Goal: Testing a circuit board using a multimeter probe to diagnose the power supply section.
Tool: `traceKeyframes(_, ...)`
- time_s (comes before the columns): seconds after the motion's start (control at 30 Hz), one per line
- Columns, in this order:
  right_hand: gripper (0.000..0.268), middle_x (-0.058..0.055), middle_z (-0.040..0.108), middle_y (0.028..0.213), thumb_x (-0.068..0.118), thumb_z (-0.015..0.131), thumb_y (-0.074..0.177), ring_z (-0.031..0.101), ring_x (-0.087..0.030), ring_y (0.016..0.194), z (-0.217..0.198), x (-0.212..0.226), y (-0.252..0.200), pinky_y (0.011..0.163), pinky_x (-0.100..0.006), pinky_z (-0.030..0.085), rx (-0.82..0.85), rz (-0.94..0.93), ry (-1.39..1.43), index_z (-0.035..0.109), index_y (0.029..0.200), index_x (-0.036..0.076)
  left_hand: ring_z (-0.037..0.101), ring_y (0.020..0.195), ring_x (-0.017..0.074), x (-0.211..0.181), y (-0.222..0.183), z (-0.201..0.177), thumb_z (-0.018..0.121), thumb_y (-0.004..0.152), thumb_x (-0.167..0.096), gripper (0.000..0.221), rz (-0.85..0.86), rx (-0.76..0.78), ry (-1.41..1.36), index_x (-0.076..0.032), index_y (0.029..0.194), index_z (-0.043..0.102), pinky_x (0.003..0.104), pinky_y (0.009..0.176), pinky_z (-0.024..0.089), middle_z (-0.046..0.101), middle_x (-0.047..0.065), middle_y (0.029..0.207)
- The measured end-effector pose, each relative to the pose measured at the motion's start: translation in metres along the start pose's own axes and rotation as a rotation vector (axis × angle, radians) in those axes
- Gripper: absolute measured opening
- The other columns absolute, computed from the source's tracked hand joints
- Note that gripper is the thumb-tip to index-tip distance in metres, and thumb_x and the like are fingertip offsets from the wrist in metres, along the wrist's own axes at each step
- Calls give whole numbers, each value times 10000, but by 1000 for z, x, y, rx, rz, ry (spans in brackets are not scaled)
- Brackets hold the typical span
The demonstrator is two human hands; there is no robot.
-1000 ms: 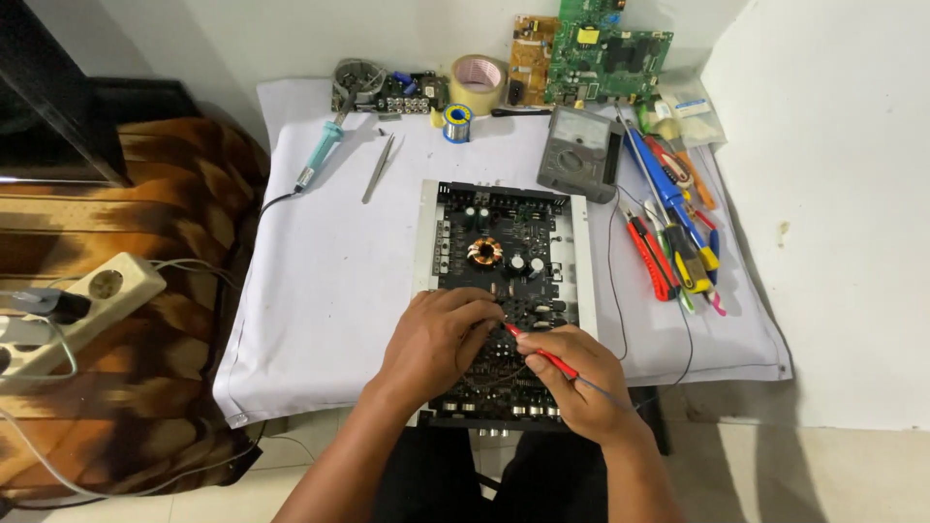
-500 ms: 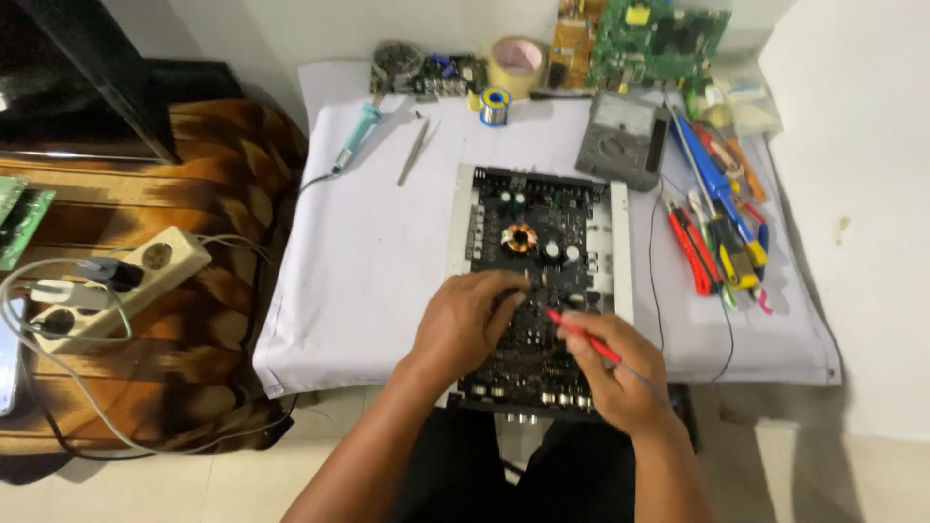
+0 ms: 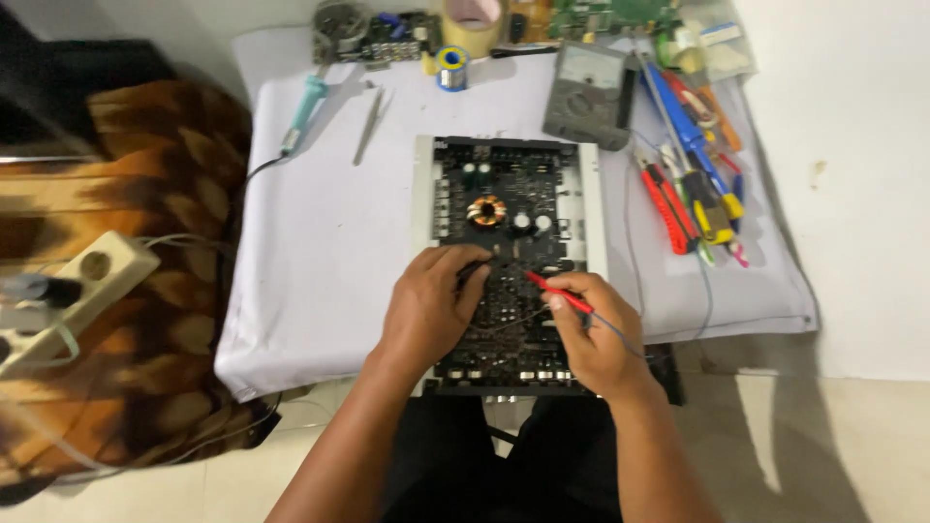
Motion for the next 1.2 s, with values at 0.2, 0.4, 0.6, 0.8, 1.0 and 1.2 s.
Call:
traceKeyframes(0.2, 186, -117, 785, 917, 131, 679, 972, 750, -305, 827, -2, 3, 3, 767, -405, 592, 12, 23, -4, 785, 1120, 97, 738, 961, 316, 0, -1, 2, 715, 942, -106, 169, -7, 17, 2, -86, 1103, 764, 387, 830, 615, 766, 129, 922)
traceKeyframes(0.4, 218, -142, 772, 961, 145, 644, 1009, 745, -321, 880, 1, 3, 6, 779, -413, 586, 15, 27, -12, 763, 1183, 89, 739, 949, 309, -5, 1, -4, 703, 950, -111, 163, 17, 52, 11, -73, 1098, 759, 378, 818, 611, 761, 126, 901)
traceKeyframes(0.6, 235, -139, 755, 936, 194, 634, 1026, 733, -310, 831, 1, -4, 4, 727, -409, 592, 18, 54, -75, 766, 1199, 106, 744, 919, 320, -20, 6, -5, 698, 954, -105, 171, 105, 95, 20, -73, 1106, 770, 384, 815, 597, 764, 140, 863)
traceKeyframes(0.8, 222, -139, 730, 902, 172, 632, 1031, 718, -315, 800, 4, 0, 3, 697, -400, 591, 25, 34, -86, 768, 1190, 100, 745, 899, 320, -16, 4, -4, 678, 972, -124, 170, 112, 62, 36, -58, 1108, 756, 380, 811, 583, 752, 136, 833)
traceKeyframes(1.0, 163, -83, 737, 886, 176, 685, 1001, 718, -260, 779, 1, -6, 0, 696, -352, 586, -11, 23, -121, 788, 1119, 133, 747, 874, 307, -8, 1, -1, 695, 945, -114, 156, 81, 60, 20, -58, 1078, 755, 372, 807, 580, 739, 116, 783)
traceKeyframes(1.2, 162, -70, 725, 860, 188, 694, 998, 714, -260, 765, 5, 1, 1, 668, -348, 578, 21, -9, -151, 790, 1120, 139, 749, 862, 314, -5, -2, 0, 695, 936, -115, 145, 98, 35, 34, -62, 1058, 751, 383, 821, 581, 734, 122, 756)
Point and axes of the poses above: each hand's wrist, its own y-axis towards the middle knuckle, its own z-axis out of the palm, x = y × z, the point moved 7 cm from there along y, towards the middle knuckle
